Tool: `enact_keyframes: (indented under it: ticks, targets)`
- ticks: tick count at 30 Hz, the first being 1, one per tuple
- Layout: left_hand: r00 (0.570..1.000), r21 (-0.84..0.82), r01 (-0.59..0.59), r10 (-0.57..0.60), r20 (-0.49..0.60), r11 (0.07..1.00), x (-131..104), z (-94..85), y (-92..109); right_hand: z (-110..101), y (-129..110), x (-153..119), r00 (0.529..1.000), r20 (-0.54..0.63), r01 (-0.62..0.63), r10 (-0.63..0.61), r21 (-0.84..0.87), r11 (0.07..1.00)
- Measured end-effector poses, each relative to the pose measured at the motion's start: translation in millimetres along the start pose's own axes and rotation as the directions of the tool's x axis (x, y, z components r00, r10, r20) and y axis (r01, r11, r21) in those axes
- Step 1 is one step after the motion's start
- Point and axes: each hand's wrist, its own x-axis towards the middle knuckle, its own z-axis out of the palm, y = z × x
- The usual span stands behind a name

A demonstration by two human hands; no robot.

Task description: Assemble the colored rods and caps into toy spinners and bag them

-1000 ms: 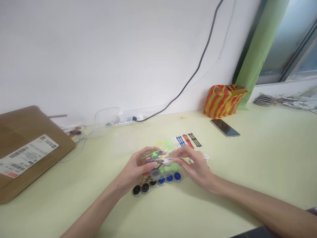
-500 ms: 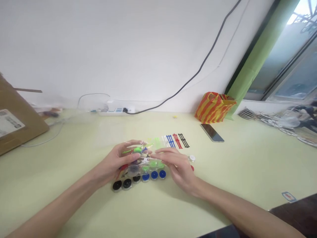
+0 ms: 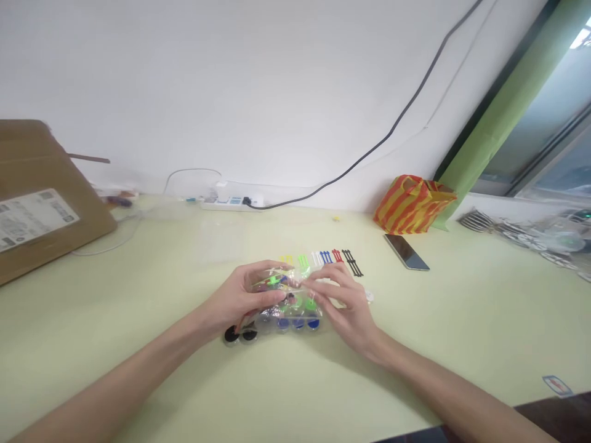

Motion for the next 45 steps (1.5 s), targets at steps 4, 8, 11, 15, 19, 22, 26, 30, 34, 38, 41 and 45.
enact_keyframes:
  ticks: [4, 8, 11, 15, 19, 22, 26, 30, 34, 38, 41, 45]
  targets:
    - [0.991, -0.07, -0.028, 0.018, -0.132, 0.997, 4, -3.7, 0, -20, 40, 15, 0.976, -0.202, -0.116, 0.084, -0.152, 0.982]
    - [0.965, -0.077, -0.039, 0.017, -0.26, 0.996, 6, -8.0, 3, -54, 131, 48, 0.944, -0.176, -0.328, 0.278, -0.418, 0.847]
    - [0.929, -0.056, -0.012, -0.009, -0.37, 0.998, 8, -11.2, 4, -71, 197, 73, 0.867, -0.1, -0.463, 0.489, -0.526, 0.713]
    - [0.885, -0.131, 0.018, -0.077, -0.46, 0.991, 11, -17.7, 4, -71, 251, 87, 0.781, -0.096, -0.555, 0.617, -0.559, 0.616]
    - [0.879, -0.148, 0.026, -0.093, -0.467, 0.989, 12, -25.4, 3, -57, 272, 93, 0.734, -0.106, -0.602, 0.671, -0.559, 0.57]
    - [0.899, -0.15, 0.018, -0.081, -0.429, 0.989, 12, -28.4, 3, -53, 274, 101, 0.732, -0.105, -0.614, 0.673, -0.532, 0.584]
    - [0.903, -0.18, 0.004, -0.081, -0.421, 0.984, 12, -27.9, 2, -59, 252, 113, 0.777, -0.123, -0.596, 0.617, -0.461, 0.658]
    - [0.916, -0.2, -0.003, -0.077, -0.393, 0.98, 11, -25.7, 3, -62, 197, 103, 0.831, -0.143, -0.549, 0.537, -0.366, 0.751]
    - [0.957, -0.156, -0.012, -0.034, -0.287, 0.988, 8, -20.9, 3, -51, 120, 60, 0.928, -0.116, -0.369, 0.353, -0.172, 0.913]
    - [0.988, -0.061, -0.001, -0.009, -0.155, 0.998, 4, -13.1, 3, -38, 73, 23, 0.982, -0.082, -0.182, 0.169, -0.192, 0.964]
    - [0.995, -0.006, 0.018, -0.018, -0.097, 1.0, 3, -10.4, 3, -36, 73, 14, 0.997, -0.049, -0.077, 0.067, -0.238, 0.968]
    - [0.991, 0.052, 0.011, -0.004, -0.137, 0.999, 5, -13.7, 4, -43, 80, 11, 0.997, -0.06, -0.062, 0.049, -0.235, 0.97]
